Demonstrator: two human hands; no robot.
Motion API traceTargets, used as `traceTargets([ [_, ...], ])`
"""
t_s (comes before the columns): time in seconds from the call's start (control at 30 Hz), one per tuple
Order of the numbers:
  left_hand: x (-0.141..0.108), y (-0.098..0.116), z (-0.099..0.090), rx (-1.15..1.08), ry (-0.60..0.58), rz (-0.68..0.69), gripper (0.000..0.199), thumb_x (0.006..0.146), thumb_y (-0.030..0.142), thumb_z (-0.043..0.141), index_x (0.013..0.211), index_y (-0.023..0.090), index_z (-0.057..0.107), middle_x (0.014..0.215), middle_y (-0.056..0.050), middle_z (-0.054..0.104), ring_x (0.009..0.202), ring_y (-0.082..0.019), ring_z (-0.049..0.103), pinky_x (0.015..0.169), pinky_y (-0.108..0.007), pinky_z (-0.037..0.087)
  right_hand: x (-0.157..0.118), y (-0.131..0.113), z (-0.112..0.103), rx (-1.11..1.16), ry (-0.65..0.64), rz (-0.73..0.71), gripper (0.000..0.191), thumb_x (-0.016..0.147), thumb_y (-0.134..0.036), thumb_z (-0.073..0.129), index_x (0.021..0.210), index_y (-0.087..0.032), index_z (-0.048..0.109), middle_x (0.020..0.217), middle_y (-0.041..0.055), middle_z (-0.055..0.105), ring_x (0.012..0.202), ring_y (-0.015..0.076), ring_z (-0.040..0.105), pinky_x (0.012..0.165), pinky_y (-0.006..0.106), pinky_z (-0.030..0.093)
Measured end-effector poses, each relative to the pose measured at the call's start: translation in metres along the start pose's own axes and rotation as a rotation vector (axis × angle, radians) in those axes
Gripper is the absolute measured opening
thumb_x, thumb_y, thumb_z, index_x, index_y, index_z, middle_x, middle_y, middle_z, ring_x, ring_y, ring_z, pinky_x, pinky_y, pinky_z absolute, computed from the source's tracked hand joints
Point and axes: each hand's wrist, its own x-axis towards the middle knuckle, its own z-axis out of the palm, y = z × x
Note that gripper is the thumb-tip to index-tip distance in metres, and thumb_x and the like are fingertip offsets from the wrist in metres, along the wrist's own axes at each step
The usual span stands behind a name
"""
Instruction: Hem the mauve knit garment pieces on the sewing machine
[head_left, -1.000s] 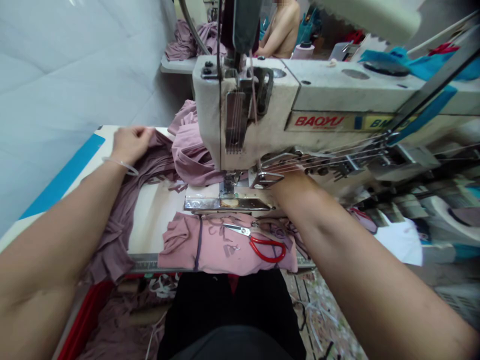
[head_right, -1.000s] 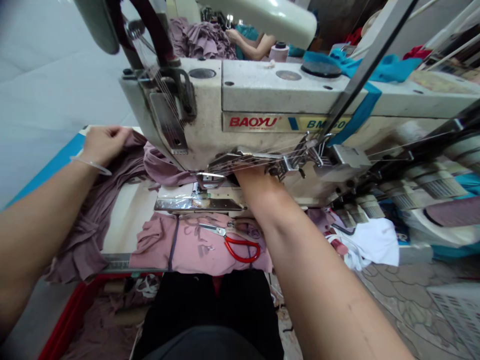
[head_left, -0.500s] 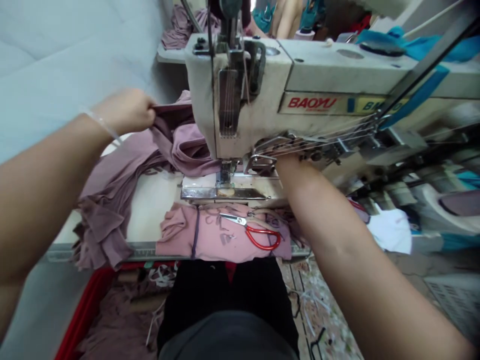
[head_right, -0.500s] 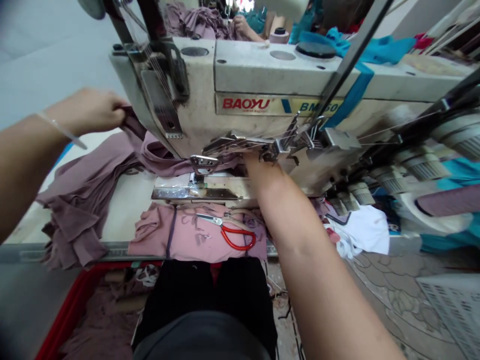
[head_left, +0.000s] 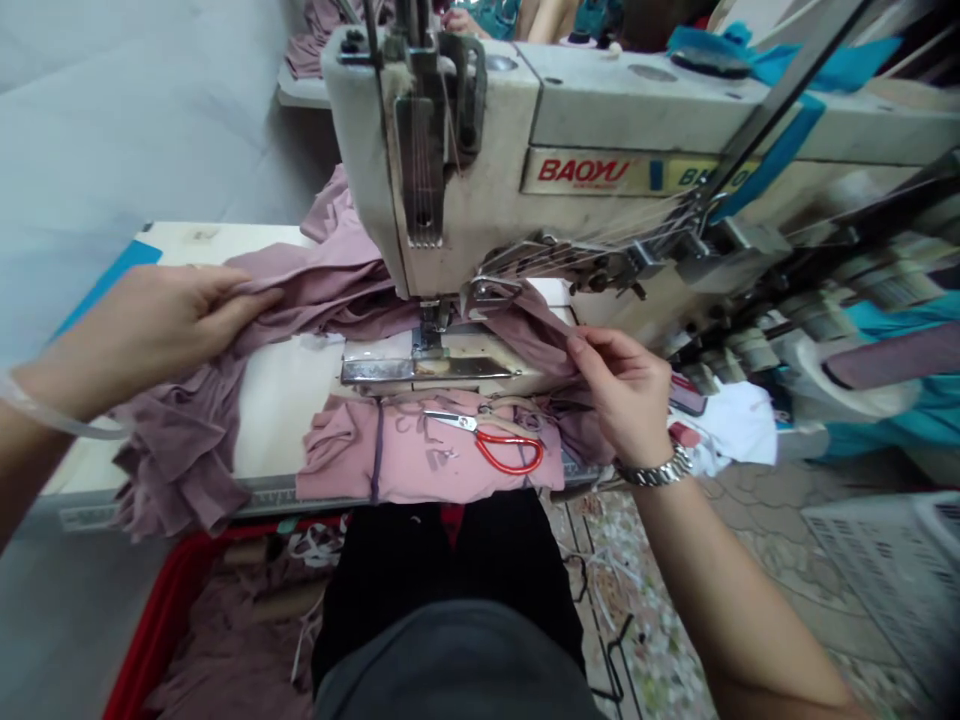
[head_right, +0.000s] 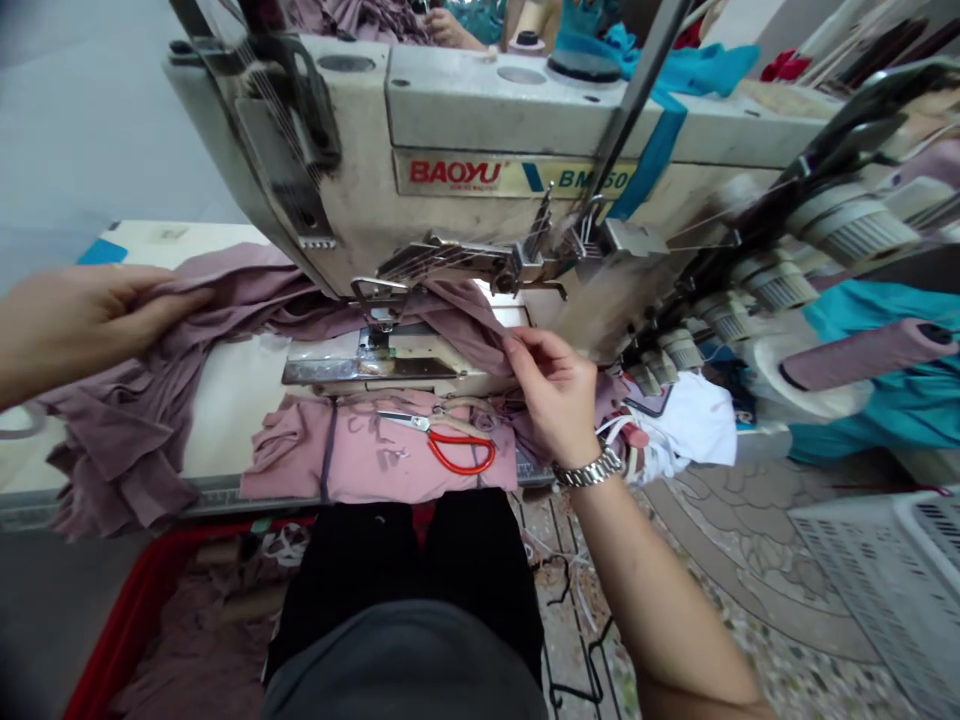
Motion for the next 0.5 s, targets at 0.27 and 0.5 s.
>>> traceTargets([
  [0.27,0.005,0.029,0.013,0.179,0.121,0.167,0.052,0.095,0.051,0.025,0.086,0.015,0.061,0.074,-0.004,0.056,0.064,-0.014,0.045,0.067,-0.023,0.033,0.001,0.0,0.024,0.113,-0.12,0.05,0.03,0.073,-0.033,0.078,0.097,-0.022,0.063,0.086,-0.0031,0.064,0.075,0.0102,0.058,0.071,0.023,0.048],
  [0.5,-0.021,-0.018,0.02,-0.007,-0.197,-0.273,0.038,0.078,0.037,0.042,0.1,0.016,0.066,0.105,-0.005,0.069,0.094,-0.022,0.061,0.082,-0.029,0.044,-0.002,0.008,0.012,0.326,0.222,0.168,0.019,0.075,-0.038,0.075,0.08,-0.022,0.067,0.077,-0.003,0.066,0.069,0.0105,0.06,0.071,0.026,0.052],
])
